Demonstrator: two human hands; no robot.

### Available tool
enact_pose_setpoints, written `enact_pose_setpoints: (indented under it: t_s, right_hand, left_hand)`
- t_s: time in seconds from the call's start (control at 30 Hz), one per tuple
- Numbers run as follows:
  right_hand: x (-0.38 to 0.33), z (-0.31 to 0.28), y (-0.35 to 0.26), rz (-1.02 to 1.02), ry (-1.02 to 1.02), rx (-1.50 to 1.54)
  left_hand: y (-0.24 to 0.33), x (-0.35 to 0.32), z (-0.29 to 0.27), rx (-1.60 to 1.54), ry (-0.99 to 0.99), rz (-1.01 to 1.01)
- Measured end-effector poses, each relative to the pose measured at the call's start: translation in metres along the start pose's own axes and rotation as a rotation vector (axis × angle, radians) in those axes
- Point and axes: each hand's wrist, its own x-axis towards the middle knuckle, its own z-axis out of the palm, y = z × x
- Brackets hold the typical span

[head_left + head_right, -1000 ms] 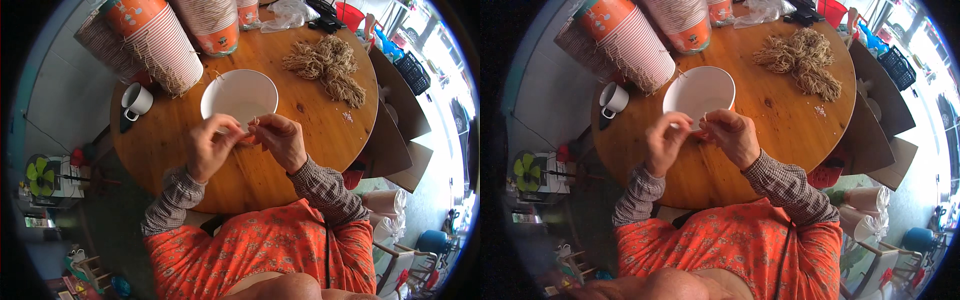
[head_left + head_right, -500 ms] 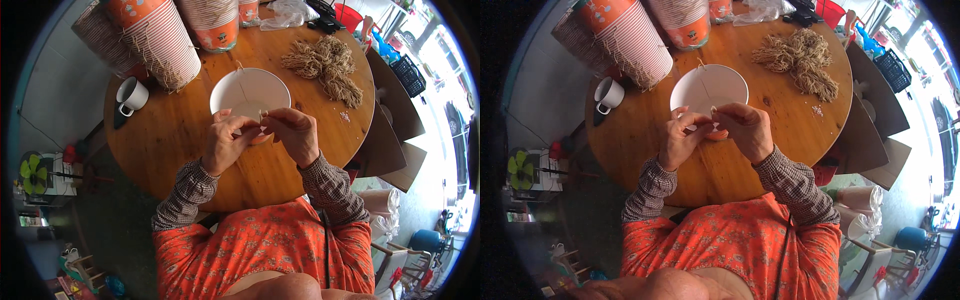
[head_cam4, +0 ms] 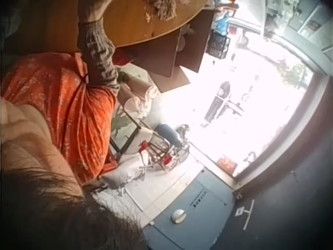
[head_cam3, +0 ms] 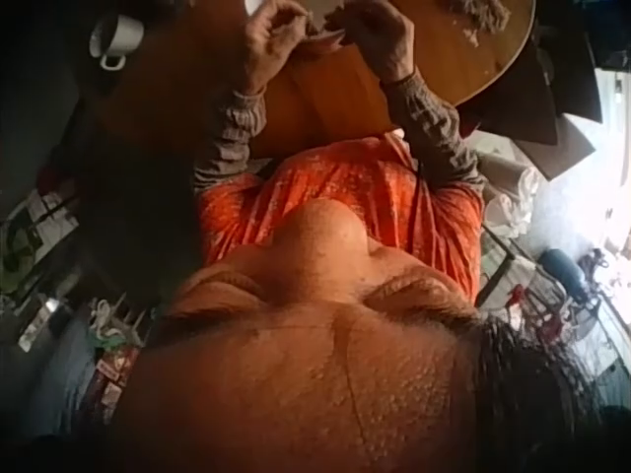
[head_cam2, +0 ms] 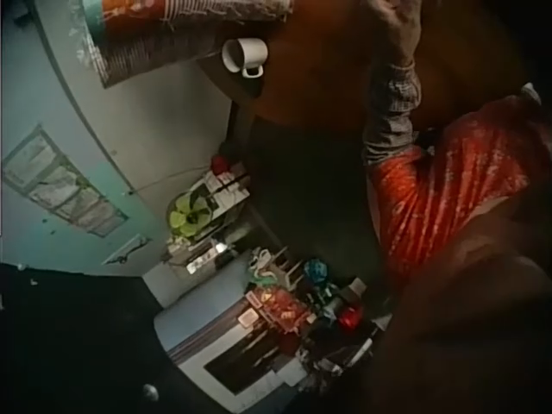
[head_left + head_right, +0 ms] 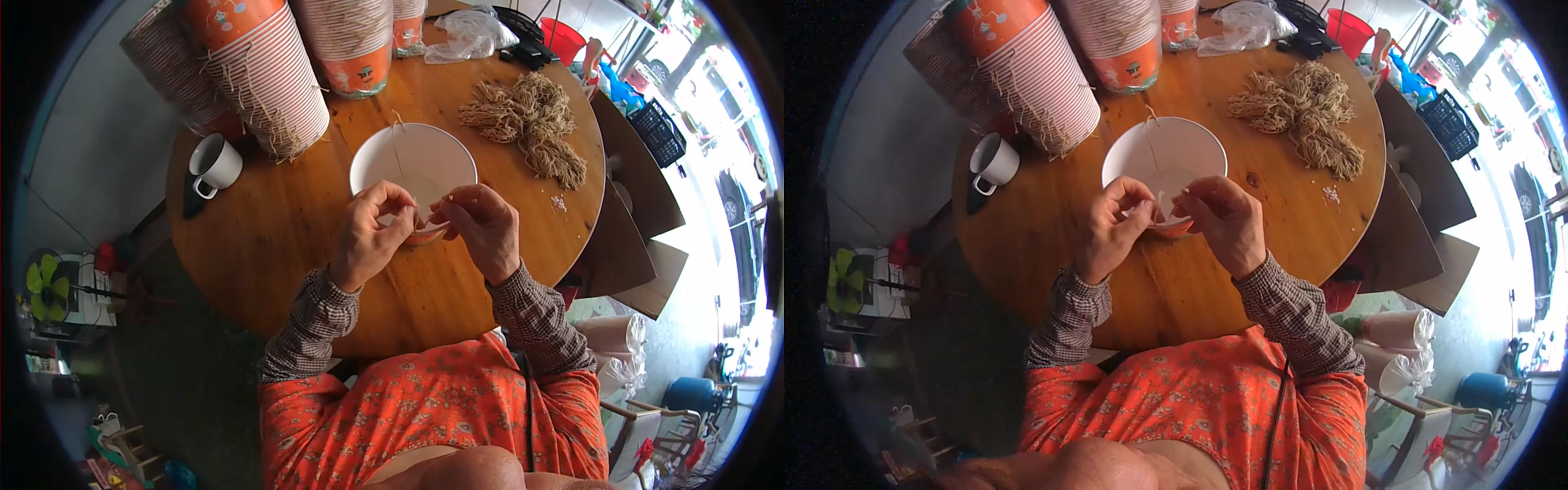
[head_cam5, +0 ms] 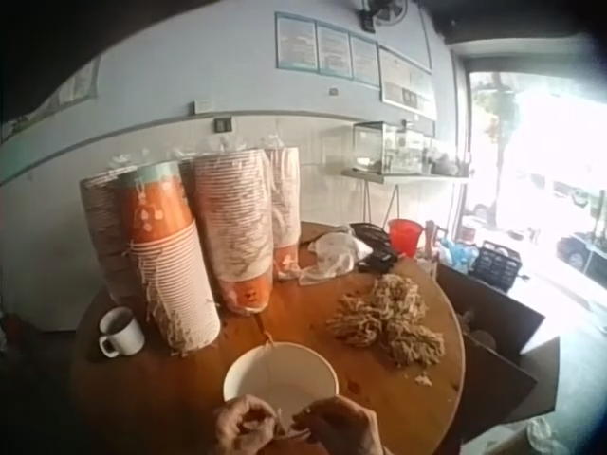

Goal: Thread and tie string handles onto paper buckets.

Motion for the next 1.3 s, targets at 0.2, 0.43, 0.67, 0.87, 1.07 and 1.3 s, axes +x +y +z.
enact_pose_setpoints:
  t_s: [0.2,0.43,0.67,0.87,1.07,1.3]
  right_hand:
    - [-0.007,0.01,0.004,-0.021,0.048,-0.109]
    - [-0.012,0.017,0.002,-0.07,0.083,-0.179]
    - [-0.018,0.017,-0.002,-0.181,0.049,-0.344]
    - [-0.005,0.013,-0.021,-0.512,-0.026,-0.672]
    - [0.008,0.0,-0.036,-0.462,-0.05,-0.539]
    - [0.026,-0.009,-0.035,-0.557,-0.177,-0.458]
  left_hand:
    - [0.004,0.01,-0.01,-0.144,-0.123,-0.084]
    - [0.007,0.013,-0.008,0.347,-0.159,0.178]
    - [-0.003,0.01,-0.001,0.445,-0.153,0.261]
    - [0.002,0.012,0.003,0.192,-0.116,0.002]
    - [-0.014,0.006,-0.001,0.138,-0.047,0.004]
    - [-0.004,0.009,0.005,-0.175,-0.155,-0.077]
